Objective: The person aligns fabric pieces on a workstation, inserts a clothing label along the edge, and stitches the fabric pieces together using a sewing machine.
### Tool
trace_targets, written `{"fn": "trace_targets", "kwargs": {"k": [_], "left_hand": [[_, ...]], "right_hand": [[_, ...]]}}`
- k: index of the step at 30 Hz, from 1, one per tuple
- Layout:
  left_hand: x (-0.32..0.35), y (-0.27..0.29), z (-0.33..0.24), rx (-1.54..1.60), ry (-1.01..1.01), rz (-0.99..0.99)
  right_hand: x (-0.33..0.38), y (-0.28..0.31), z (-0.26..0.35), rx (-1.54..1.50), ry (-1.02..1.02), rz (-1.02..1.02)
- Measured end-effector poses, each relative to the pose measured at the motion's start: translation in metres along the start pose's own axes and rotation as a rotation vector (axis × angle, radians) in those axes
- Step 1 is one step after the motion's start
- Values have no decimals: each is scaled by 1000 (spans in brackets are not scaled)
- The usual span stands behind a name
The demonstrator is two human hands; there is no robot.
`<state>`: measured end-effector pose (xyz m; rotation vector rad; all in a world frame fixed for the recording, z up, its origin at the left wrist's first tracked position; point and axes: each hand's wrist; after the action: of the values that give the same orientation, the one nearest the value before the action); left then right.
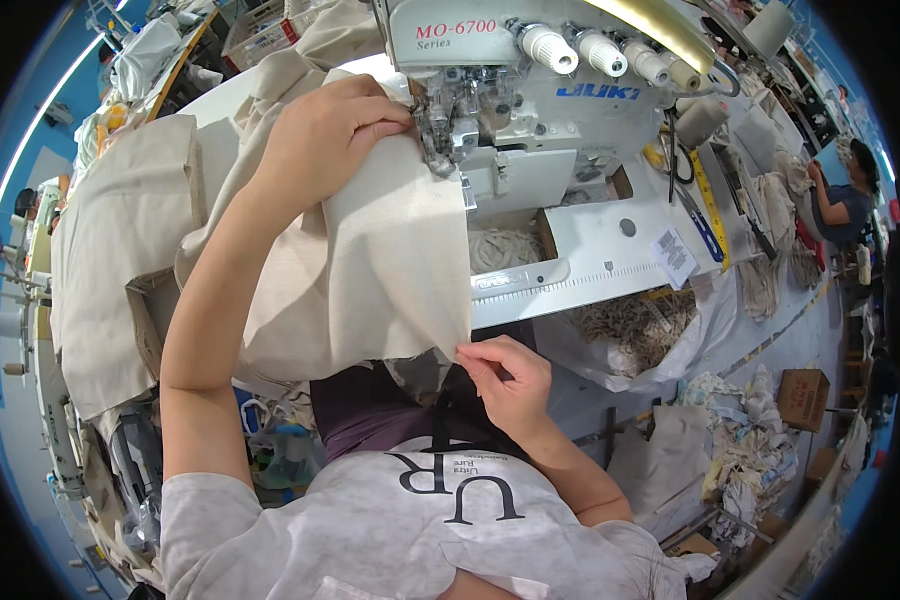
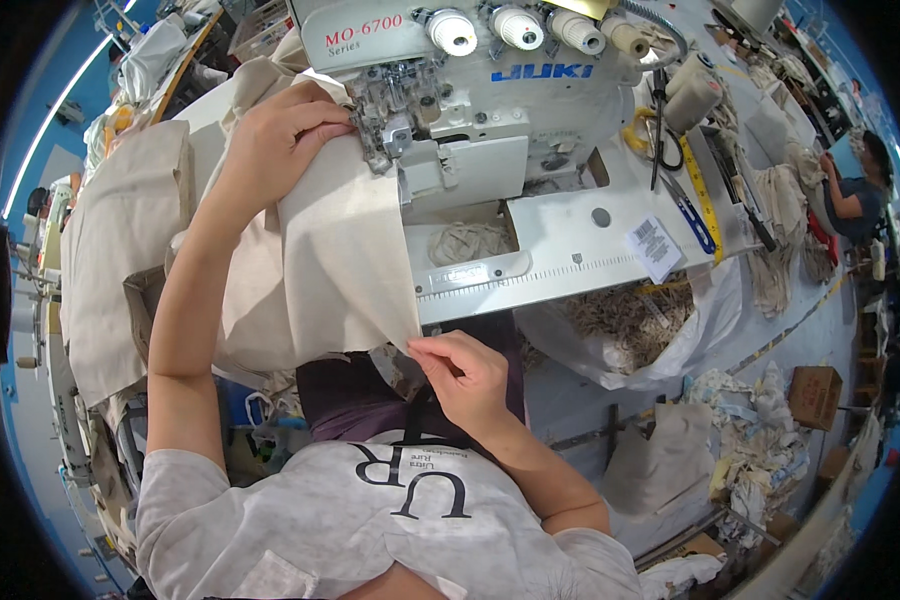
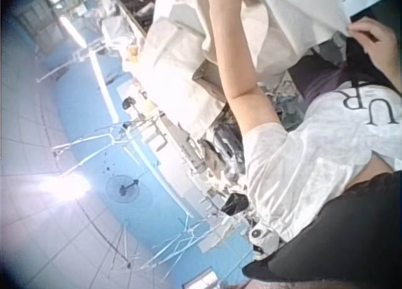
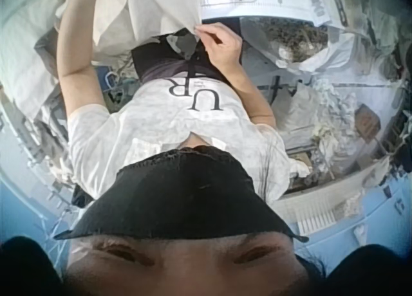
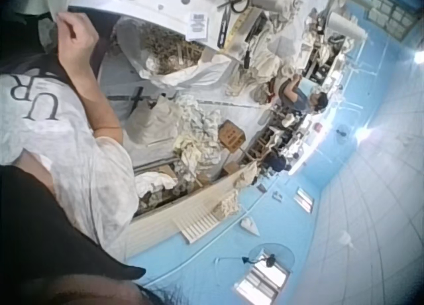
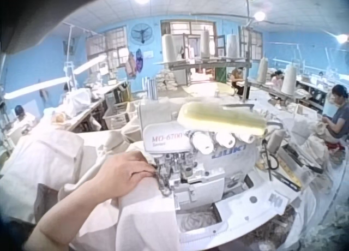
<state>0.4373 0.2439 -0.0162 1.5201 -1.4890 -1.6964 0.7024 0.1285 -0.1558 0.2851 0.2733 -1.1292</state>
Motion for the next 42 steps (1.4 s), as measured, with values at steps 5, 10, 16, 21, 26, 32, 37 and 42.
{"fn": "trace_targets", "kwargs": {"k": [5,10,16,21,26,32,37,42], "left_hand": [[1,0,1,-9,-8,-8],[5,2,5,-30,-11,-20],[-2,1,-2,-32,-37,-6],[23,21,-46,-307,-301,-143],[34,23,-100,-291,-523,294],[31,19,-94,-302,-541,233],[36,24,-87,-350,-605,323],[33,15,-92,-362,-631,321]], "right_hand": [[0,3,4,71,84,9],[0,-2,3,81,100,-14],[-3,8,13,132,76,-18],[-8,10,17,169,292,49],[-12,15,21,141,342,62],[-10,10,21,134,336,57],[-9,8,19,126,333,56],[-8,10,21,131,322,66]]}}
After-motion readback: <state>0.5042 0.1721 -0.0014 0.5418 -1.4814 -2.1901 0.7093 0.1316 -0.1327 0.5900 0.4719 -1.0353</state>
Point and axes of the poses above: each hand's wrist, its own x-axis away from the middle knuckle, its own y-axis out of the back of the hand, z = x × y, and after that the axes turned 6 degrees about z, right-handed
